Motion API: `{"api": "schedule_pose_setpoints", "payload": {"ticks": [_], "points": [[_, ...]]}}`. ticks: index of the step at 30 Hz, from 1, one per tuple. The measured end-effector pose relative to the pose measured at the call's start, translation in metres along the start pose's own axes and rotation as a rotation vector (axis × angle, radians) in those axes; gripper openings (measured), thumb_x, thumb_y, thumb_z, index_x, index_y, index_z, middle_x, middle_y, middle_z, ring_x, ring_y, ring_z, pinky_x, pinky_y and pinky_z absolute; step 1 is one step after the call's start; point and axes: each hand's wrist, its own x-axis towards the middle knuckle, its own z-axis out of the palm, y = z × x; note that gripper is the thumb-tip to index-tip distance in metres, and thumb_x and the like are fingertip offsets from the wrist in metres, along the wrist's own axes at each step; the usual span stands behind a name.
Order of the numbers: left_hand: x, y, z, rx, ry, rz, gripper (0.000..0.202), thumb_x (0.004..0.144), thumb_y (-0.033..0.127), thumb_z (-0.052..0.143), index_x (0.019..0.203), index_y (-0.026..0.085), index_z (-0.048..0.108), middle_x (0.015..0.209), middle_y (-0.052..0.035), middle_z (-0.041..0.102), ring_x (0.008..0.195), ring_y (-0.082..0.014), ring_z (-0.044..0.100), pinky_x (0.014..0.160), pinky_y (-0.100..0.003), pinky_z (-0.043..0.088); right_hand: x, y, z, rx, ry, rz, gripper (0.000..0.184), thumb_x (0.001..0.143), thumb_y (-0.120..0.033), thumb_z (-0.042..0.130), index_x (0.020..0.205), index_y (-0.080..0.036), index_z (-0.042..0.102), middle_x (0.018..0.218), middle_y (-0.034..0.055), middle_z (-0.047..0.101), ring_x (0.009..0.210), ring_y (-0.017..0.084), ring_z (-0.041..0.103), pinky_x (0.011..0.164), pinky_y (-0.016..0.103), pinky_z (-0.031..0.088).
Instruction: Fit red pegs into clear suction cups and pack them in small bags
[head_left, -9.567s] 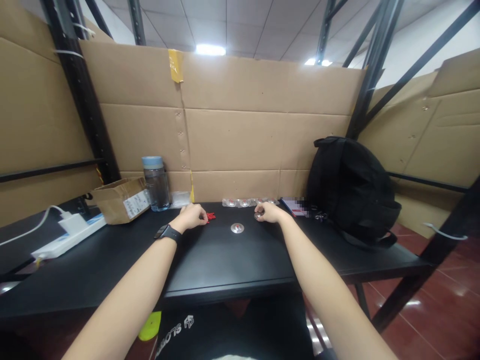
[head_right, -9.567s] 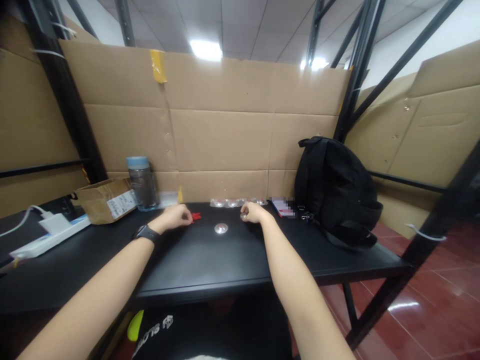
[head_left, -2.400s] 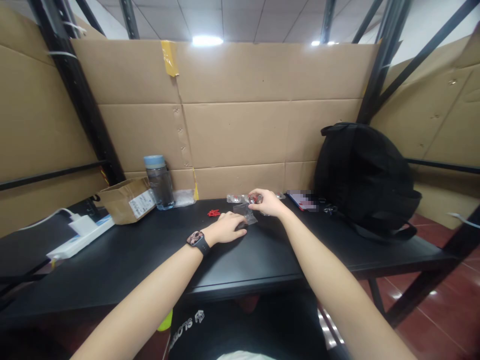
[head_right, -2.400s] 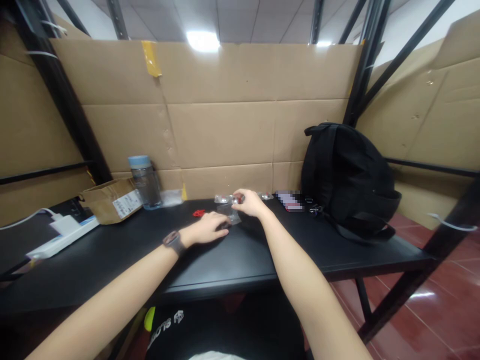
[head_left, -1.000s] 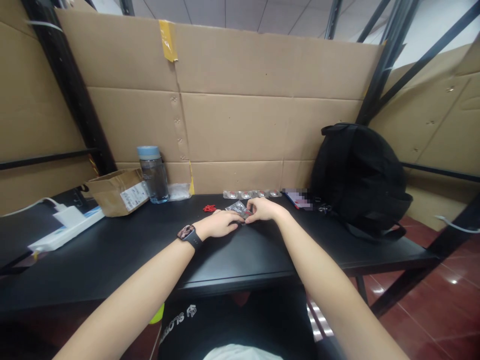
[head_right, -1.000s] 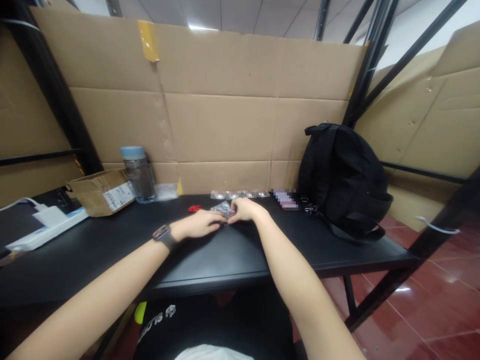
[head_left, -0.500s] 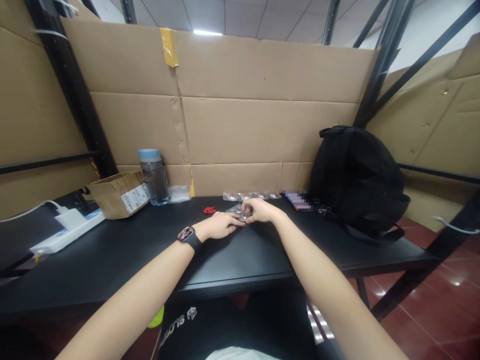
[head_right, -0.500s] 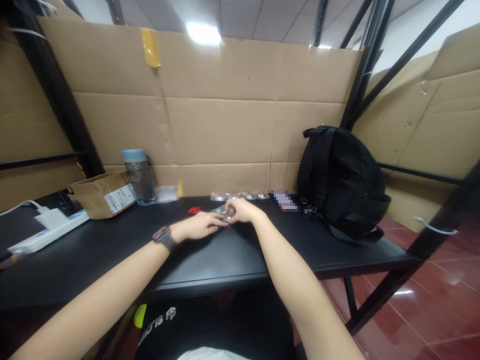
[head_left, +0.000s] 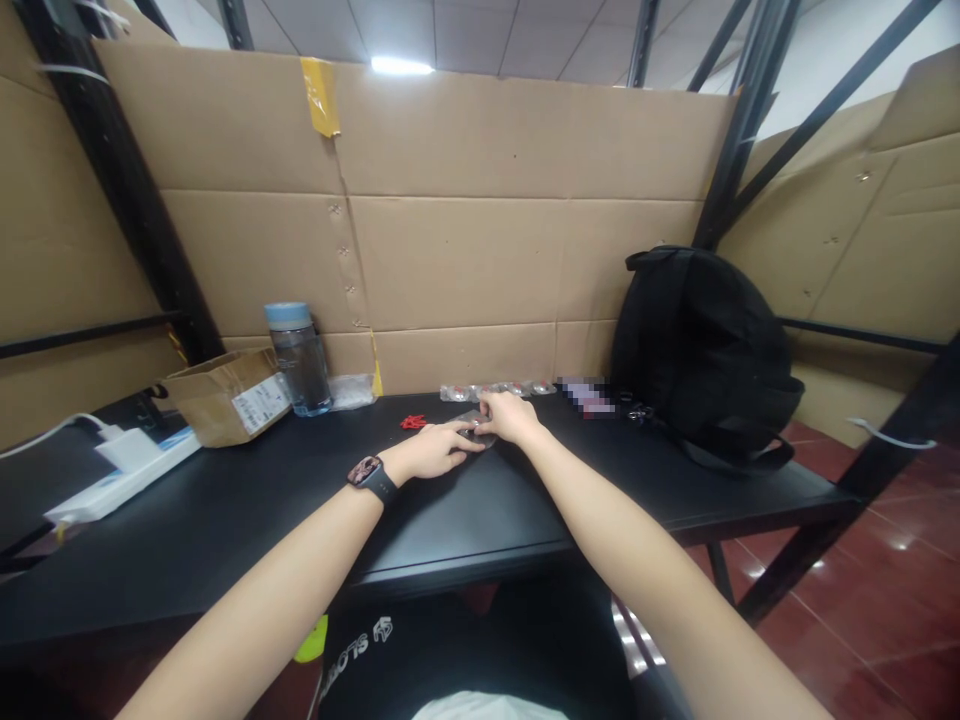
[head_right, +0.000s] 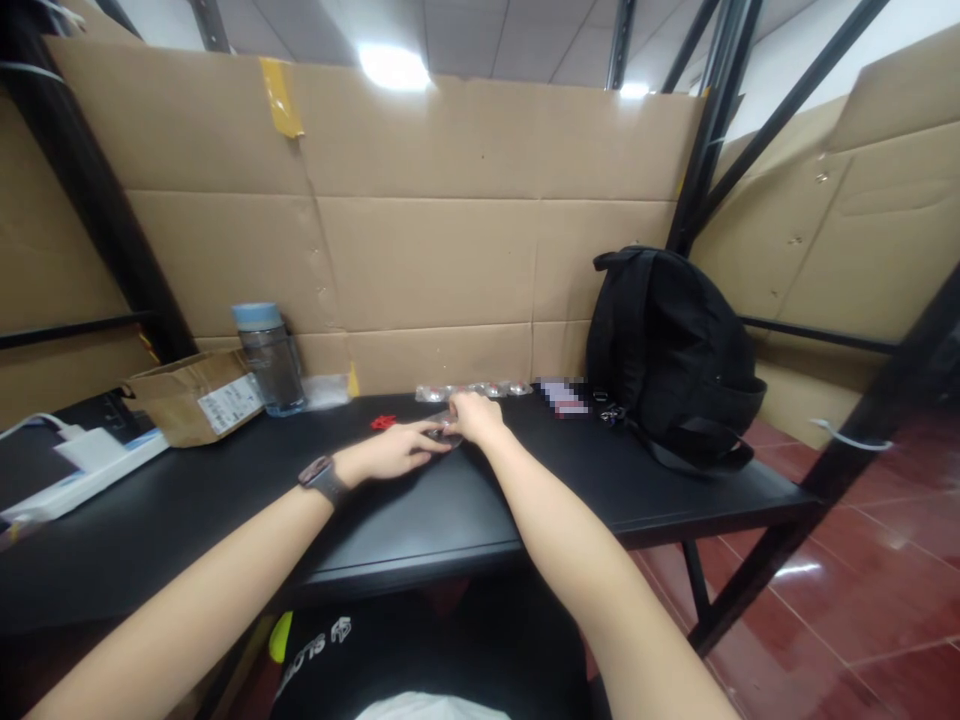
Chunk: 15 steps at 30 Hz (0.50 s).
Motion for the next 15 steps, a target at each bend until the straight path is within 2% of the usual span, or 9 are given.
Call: {"api": "schedule_pose_setpoints", "payload": {"ticks": [5, 8, 10, 13, 15], "points": [[0.0, -0.003, 0.001, -0.015, -0.006, 0.011, 0.043, 0.093, 0.02, 0.058, 0.131, 0.038, 0.068, 0.161, 0.003, 0.039, 0.145, -0.0247, 0.043, 0.123, -0.04, 0.032, -0.002, -0.002, 0.005, -0.011, 0.016, -0.012, 0.024, 0.087, -0.041, 0.071, 0.106, -0.028, 0.064, 0.107, 0.0062, 0.072, 0.092, 0.022, 0.068, 0.071, 0.028, 0.042], [-0.001, -0.003, 0.0, -0.023, -0.008, 0.025, 0.042, 0.092, 0.021, 0.059, 0.13, 0.036, 0.069, 0.161, 0.0019, 0.04, 0.144, -0.0242, 0.044, 0.123, -0.038, 0.032, -0.002, -0.005, 0.01, -0.018, 0.033, 0.022, 0.025, 0.089, -0.039, 0.067, 0.111, -0.028, 0.064, 0.108, 0.0086, 0.072, 0.092, 0.025, 0.068, 0.073, 0.031, 0.044], [-0.001, -0.003, -0.003, -0.027, 0.004, 0.024, 0.039, 0.091, 0.02, 0.059, 0.124, 0.034, 0.073, 0.157, 0.0009, 0.046, 0.14, -0.0236, 0.05, 0.121, -0.037, 0.035, -0.002, -0.006, 0.01, 0.009, 0.035, 0.033, 0.027, 0.087, -0.039, 0.069, 0.11, -0.027, 0.066, 0.108, 0.0092, 0.072, 0.091, 0.026, 0.068, 0.073, 0.032, 0.045], [-0.001, -0.001, -0.01, -0.034, 0.058, -0.002, 0.04, 0.085, 0.008, 0.052, 0.102, 0.03, 0.08, 0.143, 0.0015, 0.061, 0.129, -0.0207, 0.06, 0.116, -0.033, 0.04, -0.001, -0.002, 0.002, 0.176, -0.068, -0.115, 0.038, 0.075, -0.038, 0.081, 0.108, -0.024, 0.069, 0.105, 0.0068, 0.072, 0.09, 0.023, 0.067, 0.073, 0.029, 0.046], [-0.001, -0.002, -0.013, -0.057, 0.125, -0.031, 0.045, 0.079, 0.0, 0.045, 0.092, 0.026, 0.079, 0.123, 0.0011, 0.072, 0.118, -0.0177, 0.066, 0.108, -0.029, 0.045, -0.001, 0.004, -0.007, 0.344, -0.16, -0.261, 0.04, 0.074, -0.041, 0.082, 0.107, -0.022, 0.071, 0.1, 0.0049, 0.073, 0.087, 0.02, 0.066, 0.073, 0.026, 0.046]]}}
